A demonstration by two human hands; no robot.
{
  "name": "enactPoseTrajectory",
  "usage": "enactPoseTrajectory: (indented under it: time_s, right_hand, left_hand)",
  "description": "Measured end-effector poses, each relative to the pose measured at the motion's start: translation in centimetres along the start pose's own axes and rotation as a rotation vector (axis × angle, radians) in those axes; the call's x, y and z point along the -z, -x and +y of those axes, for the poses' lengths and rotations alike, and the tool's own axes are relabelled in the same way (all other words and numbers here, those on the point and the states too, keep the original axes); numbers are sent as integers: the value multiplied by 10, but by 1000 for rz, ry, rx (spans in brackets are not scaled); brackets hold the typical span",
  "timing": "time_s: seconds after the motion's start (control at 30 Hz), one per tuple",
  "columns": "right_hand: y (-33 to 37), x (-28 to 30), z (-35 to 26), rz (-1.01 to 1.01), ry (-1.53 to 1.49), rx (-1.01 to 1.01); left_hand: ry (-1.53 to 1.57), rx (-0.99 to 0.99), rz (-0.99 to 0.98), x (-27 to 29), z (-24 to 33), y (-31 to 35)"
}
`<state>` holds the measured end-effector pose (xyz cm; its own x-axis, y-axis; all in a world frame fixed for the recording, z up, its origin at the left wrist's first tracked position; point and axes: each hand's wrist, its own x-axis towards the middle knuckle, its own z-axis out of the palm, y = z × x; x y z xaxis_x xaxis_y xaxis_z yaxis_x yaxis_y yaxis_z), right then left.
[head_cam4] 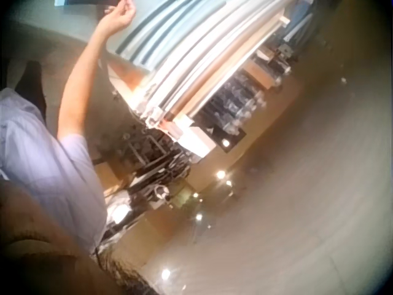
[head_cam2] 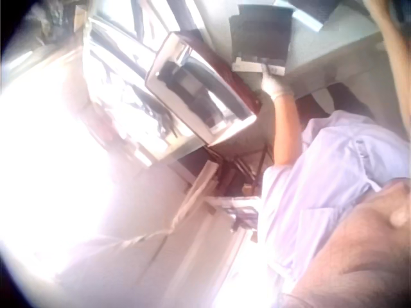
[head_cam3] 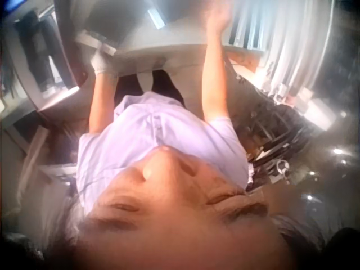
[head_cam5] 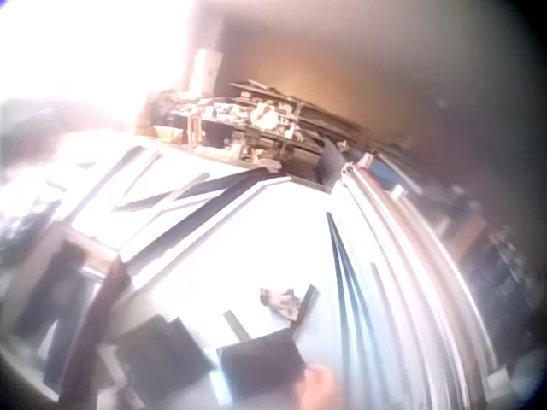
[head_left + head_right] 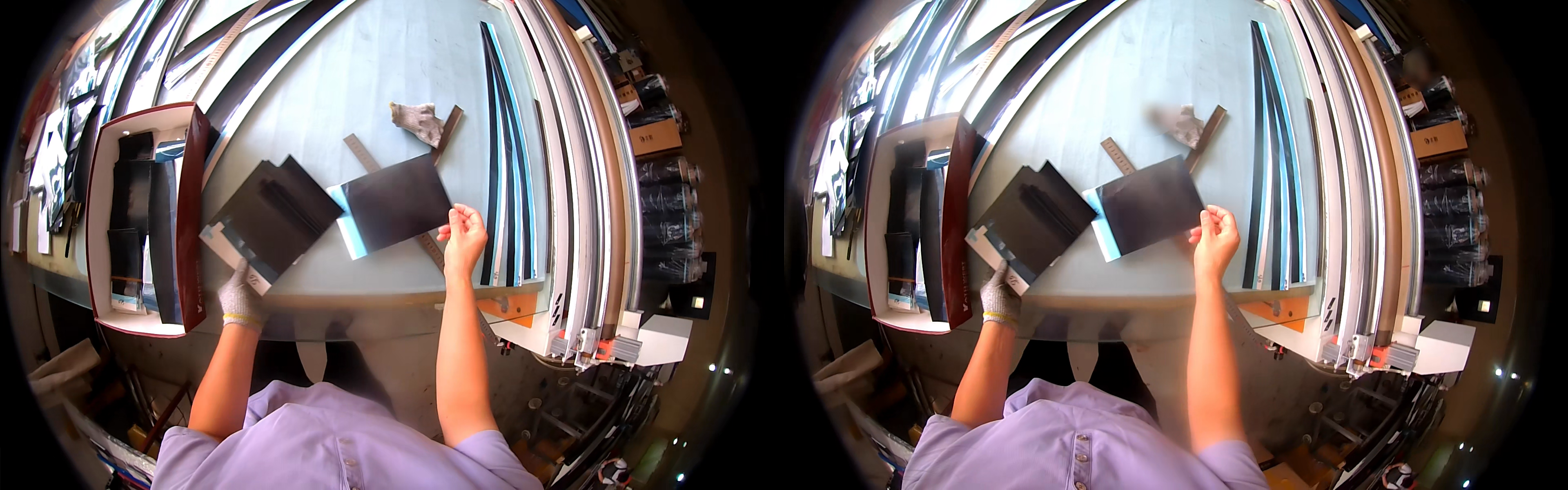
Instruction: The person measures and sorts various rectangular and long strip materials on a workbench. They use a ruler to measure dimensions, peel protective films from some items, and arrange them into stacks or boxes. The person also uses a calculator and writes on a notepad.
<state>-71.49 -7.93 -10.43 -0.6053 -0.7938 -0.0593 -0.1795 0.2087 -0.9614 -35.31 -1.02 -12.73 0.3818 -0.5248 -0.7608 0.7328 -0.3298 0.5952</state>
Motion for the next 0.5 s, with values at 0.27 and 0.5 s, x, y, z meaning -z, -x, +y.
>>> enactPoseTrajectory:
  time_s: [0.27, 0.5]
  right_hand:
    - [85, 163, 121, 31, 749, 189]
    - [128, 203, 101, -185, 882, 223]
  left_hand:
    - [-580, 35, -174, 60, -37, 54]
    - [-1522, -1221, -735, -65, -75, 64]
